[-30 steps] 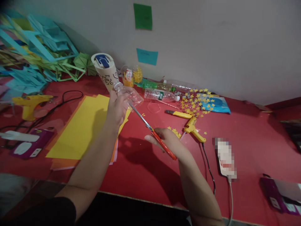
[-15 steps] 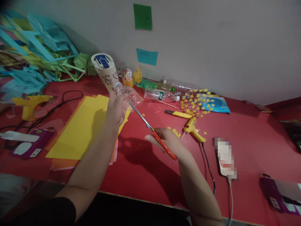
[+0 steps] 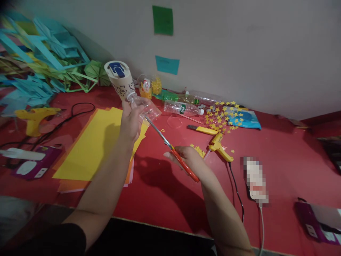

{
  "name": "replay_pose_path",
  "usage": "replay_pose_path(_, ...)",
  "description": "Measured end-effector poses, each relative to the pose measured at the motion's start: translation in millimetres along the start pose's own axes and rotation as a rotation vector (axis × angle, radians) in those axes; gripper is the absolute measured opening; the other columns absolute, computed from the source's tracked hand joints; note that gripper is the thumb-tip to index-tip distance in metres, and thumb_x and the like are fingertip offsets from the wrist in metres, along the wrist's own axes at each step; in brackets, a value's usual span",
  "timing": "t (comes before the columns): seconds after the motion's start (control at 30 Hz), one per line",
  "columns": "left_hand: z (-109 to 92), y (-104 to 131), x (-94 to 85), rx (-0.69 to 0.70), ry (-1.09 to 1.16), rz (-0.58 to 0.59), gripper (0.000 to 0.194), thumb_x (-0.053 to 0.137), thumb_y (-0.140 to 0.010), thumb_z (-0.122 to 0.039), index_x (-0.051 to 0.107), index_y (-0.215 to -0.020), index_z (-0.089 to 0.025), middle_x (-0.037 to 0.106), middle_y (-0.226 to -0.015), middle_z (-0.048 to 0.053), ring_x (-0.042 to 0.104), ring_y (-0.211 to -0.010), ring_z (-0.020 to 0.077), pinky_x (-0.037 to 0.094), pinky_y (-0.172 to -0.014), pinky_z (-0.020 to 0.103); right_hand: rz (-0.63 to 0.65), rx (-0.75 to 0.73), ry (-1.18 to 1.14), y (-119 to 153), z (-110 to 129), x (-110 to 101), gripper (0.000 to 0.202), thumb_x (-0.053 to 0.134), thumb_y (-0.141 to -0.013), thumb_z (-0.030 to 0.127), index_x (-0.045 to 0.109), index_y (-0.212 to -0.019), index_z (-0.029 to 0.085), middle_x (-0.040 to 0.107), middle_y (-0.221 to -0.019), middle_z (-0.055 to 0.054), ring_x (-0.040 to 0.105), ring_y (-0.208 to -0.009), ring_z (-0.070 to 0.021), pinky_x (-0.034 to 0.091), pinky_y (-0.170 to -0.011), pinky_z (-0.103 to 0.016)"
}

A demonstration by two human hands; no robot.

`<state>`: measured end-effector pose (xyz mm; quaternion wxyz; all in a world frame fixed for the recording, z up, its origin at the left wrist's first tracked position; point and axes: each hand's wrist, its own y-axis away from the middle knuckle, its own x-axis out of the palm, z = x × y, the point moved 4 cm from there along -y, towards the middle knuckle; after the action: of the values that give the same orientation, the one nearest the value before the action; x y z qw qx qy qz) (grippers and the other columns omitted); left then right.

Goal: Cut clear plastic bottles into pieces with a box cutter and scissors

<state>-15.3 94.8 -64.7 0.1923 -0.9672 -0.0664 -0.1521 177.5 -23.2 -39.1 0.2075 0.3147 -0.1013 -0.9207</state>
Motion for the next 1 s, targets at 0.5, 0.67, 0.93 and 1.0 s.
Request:
replay_pose_path(0.5, -5.9, 7.5, 12.6, 0.042, -0.030, 0.109, 0.054, 0.069, -0.077, -0.062, 0.043, -0.112, -0.030, 0.062, -0.107, 0.005, 0.064, -0.109, 0.0245, 0.051, -0.101, 0.049, -0.063, -0.027, -0.031, 3.5, 6.8, 2.0, 0.052, 0.047, -0.084, 0.071, 0.035, -0.063, 0.025, 0.041, -0.051, 0.005, 0.038, -0.045, -0.0101, 0.031, -0.046, -0.025)
replay_pose_path(0.67, -3.9, 6.2, 10.7, 0.033, -0.048, 0.111, 0.050, 0.068, -0.080, -0.059, 0.044, -0.113, -0.030, 0.062, -0.108, 0.005, 0.060, -0.119, 0.0271, 0.046, -0.106, 0.051, -0.054, 0.035, -0.033, 2.4, 4.9, 3.2, 0.055, 0.050, -0.080, 0.075, 0.039, -0.064, 0.024, 0.048, -0.053, 0.003, 0.040, -0.040, -0.0091, 0.030, -0.041, -0.023)
replay_pose_path(0.93, -10.7, 6.3, 11.4, 0.098, -0.074, 0.135, 0.051, 0.066, -0.079, -0.064, 0.044, -0.110, -0.030, 0.062, -0.104, 0.004, 0.063, -0.110, 0.0249, 0.046, -0.106, 0.049, -0.048, 0.015, -0.035, 3.1, 6.2, 1.9, 0.051, 0.049, -0.082, 0.071, 0.037, -0.064, 0.024, 0.042, -0.051, 0.005, 0.041, -0.042, -0.0100, 0.034, -0.046, -0.026)
replay_pose_path(1.0, -11.4, 7.4, 14.0, 0.136, -0.103, 0.163, 0.053, 0.067, -0.078, -0.064, 0.043, -0.112, -0.030, 0.062, -0.103, 0.004, 0.063, -0.109, 0.0252, 0.044, -0.108, 0.049, -0.050, 0.019, -0.019, 2.9, 4.9, 1.6, 0.047, 0.048, -0.084, 0.066, 0.035, -0.064, 0.025, 0.039, -0.050, 0.006, 0.041, -0.044, -0.0109, 0.036, -0.051, -0.028)
